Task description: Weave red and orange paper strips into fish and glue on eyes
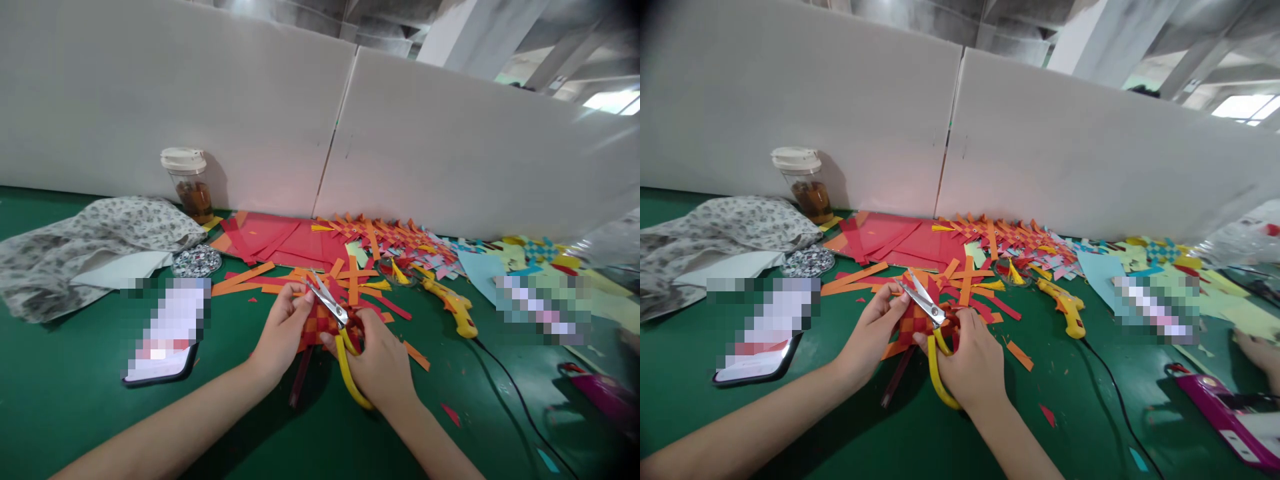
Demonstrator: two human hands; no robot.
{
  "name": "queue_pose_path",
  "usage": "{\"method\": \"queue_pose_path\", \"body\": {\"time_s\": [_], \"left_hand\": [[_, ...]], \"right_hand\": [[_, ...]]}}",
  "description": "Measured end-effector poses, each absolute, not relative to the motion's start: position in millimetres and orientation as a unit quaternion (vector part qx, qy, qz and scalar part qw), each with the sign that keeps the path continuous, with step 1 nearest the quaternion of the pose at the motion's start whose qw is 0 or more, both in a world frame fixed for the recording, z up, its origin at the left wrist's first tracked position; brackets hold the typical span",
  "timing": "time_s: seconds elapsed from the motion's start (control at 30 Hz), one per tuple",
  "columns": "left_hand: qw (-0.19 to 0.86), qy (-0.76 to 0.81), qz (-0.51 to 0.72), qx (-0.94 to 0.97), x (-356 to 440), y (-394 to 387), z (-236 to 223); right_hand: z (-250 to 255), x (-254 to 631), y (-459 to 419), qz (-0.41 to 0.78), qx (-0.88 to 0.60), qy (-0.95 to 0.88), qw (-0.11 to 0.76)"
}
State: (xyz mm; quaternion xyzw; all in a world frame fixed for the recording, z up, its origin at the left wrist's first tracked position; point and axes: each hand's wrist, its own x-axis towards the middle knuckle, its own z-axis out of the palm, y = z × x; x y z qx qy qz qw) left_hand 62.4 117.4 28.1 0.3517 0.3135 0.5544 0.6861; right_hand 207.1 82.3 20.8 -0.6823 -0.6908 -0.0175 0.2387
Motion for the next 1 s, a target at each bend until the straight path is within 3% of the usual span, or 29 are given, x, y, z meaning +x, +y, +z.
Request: {"method": "queue_pose_path", "body": {"time_s": [1.0], "left_hand": [[0.695,0.322,0.546,0.339,60.4,119.7,17.8]], "right_hand": [[20.0,211.7,82.7,-0.002,-0.676,-0.700,0.229]]}}
